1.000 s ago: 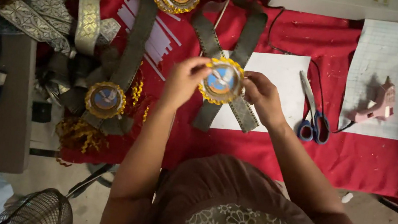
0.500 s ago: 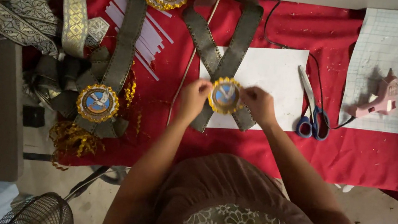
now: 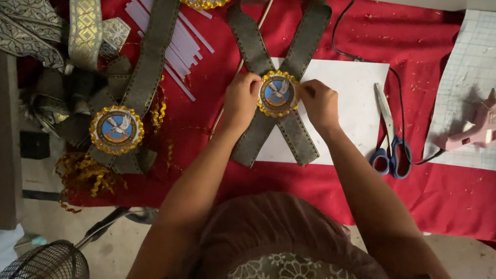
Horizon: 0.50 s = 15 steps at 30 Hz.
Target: Using a hot glue gun to attach circular medallions to ribbon sashes.
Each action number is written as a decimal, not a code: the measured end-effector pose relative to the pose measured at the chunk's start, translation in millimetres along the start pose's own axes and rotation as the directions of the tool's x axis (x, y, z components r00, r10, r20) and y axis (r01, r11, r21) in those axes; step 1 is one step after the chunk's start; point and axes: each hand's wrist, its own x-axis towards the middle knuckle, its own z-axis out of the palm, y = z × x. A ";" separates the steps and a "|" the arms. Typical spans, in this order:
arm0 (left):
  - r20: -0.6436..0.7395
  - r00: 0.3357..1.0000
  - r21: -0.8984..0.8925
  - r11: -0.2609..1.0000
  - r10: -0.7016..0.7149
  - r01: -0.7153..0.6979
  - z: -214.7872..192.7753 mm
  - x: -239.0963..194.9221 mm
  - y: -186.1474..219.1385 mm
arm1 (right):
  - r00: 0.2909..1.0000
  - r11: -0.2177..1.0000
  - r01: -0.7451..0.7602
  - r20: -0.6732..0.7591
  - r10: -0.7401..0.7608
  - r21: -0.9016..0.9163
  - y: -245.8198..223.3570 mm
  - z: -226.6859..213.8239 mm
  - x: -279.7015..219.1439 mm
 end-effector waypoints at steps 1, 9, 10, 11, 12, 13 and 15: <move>-0.009 1.000 0.022 1.000 0.020 -0.020 0.6 1.1 1.2 | 1.000 1.000 -0.025 0.001 0.025 -0.007 -0.8 0.9 1.0; -0.006 0.994 0.119 0.987 0.109 -0.107 -4.7 -0.3 11.1 | 1.000 1.000 -0.021 -0.016 0.021 -0.017 -3.1 4.3 1.2; -0.010 0.992 0.130 0.984 0.123 -0.120 -4.3 -0.9 11.3 | 0.999 0.999 -0.030 -0.020 0.029 -0.033 -3.9 4.5 0.8; -0.010 0.993 0.130 0.984 0.122 -0.119 -5.4 -2.0 13.0 | 0.999 0.999 -0.030 -0.019 0.029 -0.033 -5.3 4.9 -0.6; -0.019 0.993 0.124 0.986 0.117 -0.114 -6.1 -1.5 15.0 | 0.999 0.998 -0.009 -0.034 0.007 -0.058 -6.9 4.8 -0.6; -0.028 0.993 0.117 0.987 0.112 -0.108 -7.0 -1.0 16.9 | 0.999 0.997 0.012 -0.050 -0.016 -0.082 -8.6 4.8 -0.6; -0.040 0.992 0.105 0.988 0.117 -0.112 -3.7 -2.1 9.5 | 0.999 0.997 0.012 -0.044 -0.015 -0.071 -8.4 5.0 -0.4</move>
